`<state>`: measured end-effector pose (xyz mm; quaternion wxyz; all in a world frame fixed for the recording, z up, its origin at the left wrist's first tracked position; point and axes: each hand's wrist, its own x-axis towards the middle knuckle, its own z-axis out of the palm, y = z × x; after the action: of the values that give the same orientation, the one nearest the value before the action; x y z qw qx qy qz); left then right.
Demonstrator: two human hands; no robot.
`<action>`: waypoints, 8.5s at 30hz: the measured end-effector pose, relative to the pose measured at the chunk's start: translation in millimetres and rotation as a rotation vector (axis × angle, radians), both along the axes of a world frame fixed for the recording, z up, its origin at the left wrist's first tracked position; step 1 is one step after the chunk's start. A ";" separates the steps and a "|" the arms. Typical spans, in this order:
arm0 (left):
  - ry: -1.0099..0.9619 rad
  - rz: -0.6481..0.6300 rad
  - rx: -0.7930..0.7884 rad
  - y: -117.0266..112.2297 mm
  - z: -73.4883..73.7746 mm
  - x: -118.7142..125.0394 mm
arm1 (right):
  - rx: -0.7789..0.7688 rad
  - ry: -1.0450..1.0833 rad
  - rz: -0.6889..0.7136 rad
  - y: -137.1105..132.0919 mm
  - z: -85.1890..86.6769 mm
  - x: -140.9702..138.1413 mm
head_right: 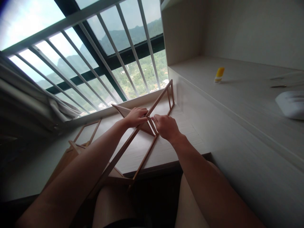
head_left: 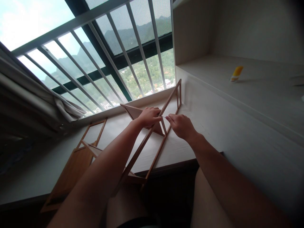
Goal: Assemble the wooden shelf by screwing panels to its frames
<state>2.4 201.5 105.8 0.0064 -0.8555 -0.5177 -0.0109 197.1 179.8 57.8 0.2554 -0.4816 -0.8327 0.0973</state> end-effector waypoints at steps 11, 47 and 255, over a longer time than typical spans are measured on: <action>0.006 0.005 -0.006 -1.4 1.4 0.6 | -0.022 0.063 0.006 0.3 1.9 1.2; 0.009 -0.001 0.010 -0.6 -1.1 -1.5 | -0.026 0.071 -0.015 1.8 -3.8 -1.3; 0.024 0.020 -0.190 -9.7 21.6 -7.7 | -0.492 1.329 0.091 13.2 -19.7 22.8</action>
<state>-5.4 191.8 127.4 -0.0683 -0.8470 -0.5250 0.0483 219.9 192.9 38.1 0.5888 -0.3290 -0.4738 0.5662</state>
